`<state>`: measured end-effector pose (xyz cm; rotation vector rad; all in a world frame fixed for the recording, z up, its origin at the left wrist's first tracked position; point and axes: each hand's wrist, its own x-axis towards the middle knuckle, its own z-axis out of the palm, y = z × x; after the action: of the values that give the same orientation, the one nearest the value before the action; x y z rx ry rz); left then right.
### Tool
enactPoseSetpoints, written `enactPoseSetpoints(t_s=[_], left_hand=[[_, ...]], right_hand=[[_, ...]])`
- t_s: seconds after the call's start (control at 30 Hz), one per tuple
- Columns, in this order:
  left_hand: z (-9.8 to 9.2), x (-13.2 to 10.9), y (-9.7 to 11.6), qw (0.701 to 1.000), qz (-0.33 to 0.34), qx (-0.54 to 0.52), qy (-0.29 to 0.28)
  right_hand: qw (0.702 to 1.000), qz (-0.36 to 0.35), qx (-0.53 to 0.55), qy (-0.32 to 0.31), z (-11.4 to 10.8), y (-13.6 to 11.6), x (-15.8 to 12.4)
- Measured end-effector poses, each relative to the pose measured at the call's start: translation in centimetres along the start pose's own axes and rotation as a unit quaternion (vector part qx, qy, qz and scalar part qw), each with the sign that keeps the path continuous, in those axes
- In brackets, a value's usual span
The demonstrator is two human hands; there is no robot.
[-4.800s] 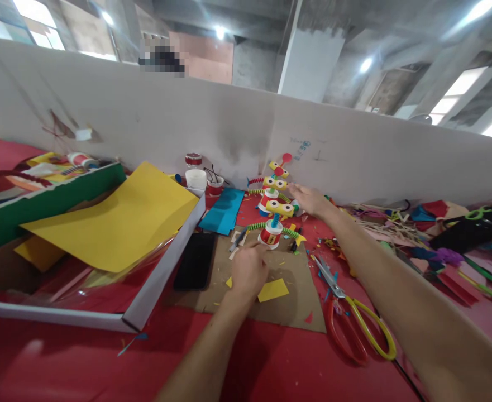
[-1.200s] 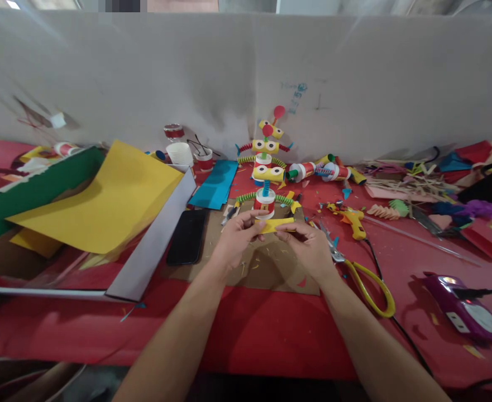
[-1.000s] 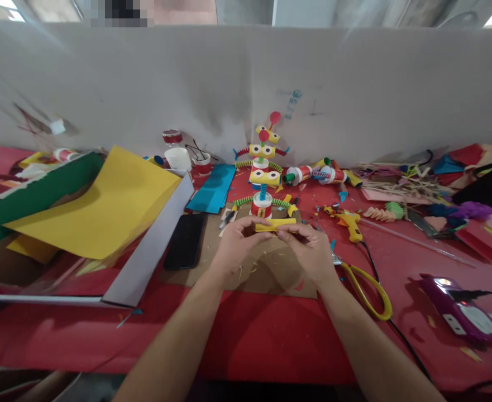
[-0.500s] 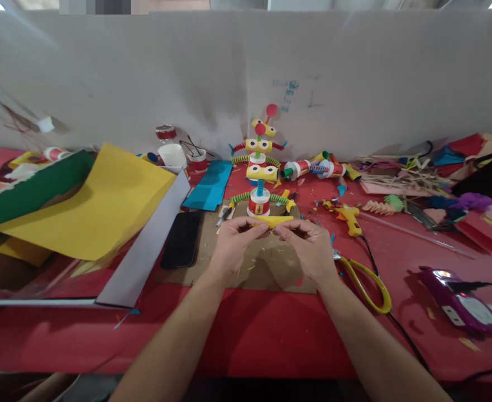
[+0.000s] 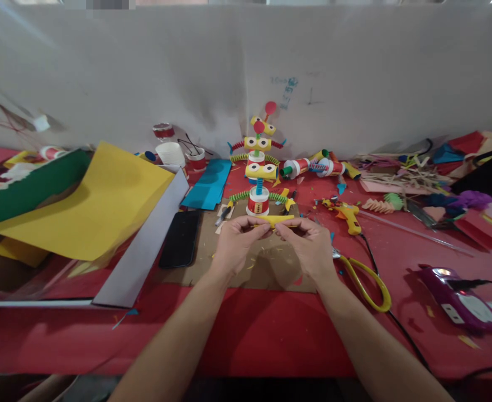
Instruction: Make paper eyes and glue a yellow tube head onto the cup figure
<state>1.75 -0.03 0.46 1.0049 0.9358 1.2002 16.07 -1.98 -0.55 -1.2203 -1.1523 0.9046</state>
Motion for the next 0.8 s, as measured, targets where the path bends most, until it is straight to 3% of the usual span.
enactPoseSetpoints(t_s=[0.27,0.5,0.8], left_hand=[[0.0,0.1,-0.3,1.000,-0.003,-0.006,-0.002],[-0.2,0.0,0.3,1.000,-0.001,-0.016,-0.013],[-1.0,0.3,0.8,0.998,-0.020,-0.049,-0.016]], right_hand=[[0.999,0.015,0.015,0.028,0.2,-0.1,0.2],[0.999,0.016,0.042,0.004,0.1,-0.4,0.3],[0.984,0.095,0.131,-0.070,-0.4,-0.3,0.6]])
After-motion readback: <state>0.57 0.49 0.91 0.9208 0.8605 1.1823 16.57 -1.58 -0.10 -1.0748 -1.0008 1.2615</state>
